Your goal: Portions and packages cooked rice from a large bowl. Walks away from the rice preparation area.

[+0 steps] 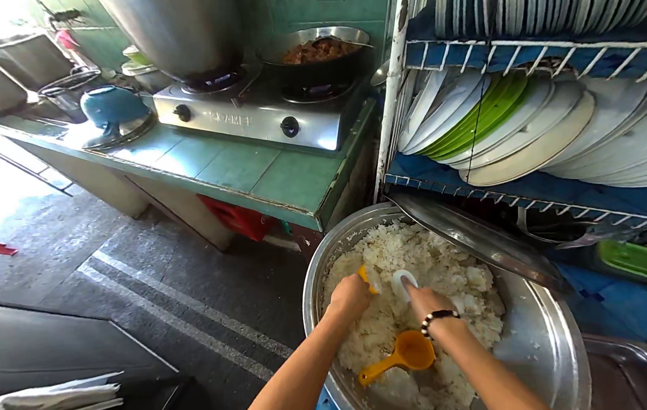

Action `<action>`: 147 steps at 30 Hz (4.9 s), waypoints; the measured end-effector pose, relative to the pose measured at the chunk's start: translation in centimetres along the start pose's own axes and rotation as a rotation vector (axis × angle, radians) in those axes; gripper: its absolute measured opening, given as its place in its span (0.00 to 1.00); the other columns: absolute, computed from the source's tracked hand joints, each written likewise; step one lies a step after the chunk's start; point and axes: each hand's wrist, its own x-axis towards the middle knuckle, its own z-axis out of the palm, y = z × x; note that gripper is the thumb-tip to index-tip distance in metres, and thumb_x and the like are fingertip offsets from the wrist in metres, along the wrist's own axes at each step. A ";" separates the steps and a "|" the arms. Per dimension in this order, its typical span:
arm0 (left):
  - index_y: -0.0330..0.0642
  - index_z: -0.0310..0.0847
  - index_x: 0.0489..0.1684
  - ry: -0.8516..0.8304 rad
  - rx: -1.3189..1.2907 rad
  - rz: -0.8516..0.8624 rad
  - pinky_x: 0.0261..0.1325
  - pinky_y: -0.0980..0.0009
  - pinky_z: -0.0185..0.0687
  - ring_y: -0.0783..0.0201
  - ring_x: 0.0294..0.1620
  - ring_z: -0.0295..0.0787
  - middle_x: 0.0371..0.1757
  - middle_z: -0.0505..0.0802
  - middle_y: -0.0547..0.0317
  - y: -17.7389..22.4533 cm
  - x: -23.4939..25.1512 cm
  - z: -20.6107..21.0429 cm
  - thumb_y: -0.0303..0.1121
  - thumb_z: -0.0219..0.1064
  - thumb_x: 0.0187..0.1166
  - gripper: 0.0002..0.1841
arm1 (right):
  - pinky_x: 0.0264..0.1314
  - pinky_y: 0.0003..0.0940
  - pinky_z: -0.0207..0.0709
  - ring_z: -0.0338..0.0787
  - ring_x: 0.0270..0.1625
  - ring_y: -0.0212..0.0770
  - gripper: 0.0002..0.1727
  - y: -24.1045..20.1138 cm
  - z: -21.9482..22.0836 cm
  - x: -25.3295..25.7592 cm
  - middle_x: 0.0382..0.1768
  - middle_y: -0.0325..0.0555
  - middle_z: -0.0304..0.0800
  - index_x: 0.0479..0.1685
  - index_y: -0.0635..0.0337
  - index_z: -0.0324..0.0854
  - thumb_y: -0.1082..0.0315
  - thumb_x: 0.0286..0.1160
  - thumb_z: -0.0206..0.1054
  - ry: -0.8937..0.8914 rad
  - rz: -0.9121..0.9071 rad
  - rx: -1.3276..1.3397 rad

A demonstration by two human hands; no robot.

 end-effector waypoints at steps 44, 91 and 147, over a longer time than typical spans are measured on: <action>0.35 0.80 0.41 0.112 -0.998 0.177 0.15 0.80 0.65 0.76 0.11 0.65 0.18 0.77 0.69 -3.1 -11.1 1.8 0.37 0.47 0.96 0.18 | 0.57 0.52 0.86 0.96 0.50 0.52 0.36 2.1 8.0 -11.0 0.66 0.59 0.90 0.91 0.58 0.60 0.55 0.88 0.61 0.432 -0.419 0.871; 0.33 0.86 0.52 0.248 0.431 0.264 0.52 0.49 0.85 0.45 0.47 0.94 0.41 0.94 0.43 -1.3 -10.1 4.5 0.44 0.50 0.93 0.23 | 0.23 0.25 0.65 0.67 0.19 0.30 0.26 1.8 3.2 -8.6 0.26 0.40 0.71 0.78 0.58 0.75 0.51 0.92 0.53 -0.199 -0.084 1.263; 0.26 0.82 0.63 -0.355 0.682 0.142 0.72 0.37 0.74 0.33 0.83 0.66 0.80 0.75 0.33 1.5 -1.7 13.2 0.27 0.66 0.78 0.17 | 0.69 0.61 0.79 0.86 0.71 0.62 0.23 9.9 -0.3 3.3 0.69 0.67 0.83 0.78 0.70 0.69 0.64 0.91 0.51 0.167 0.383 0.291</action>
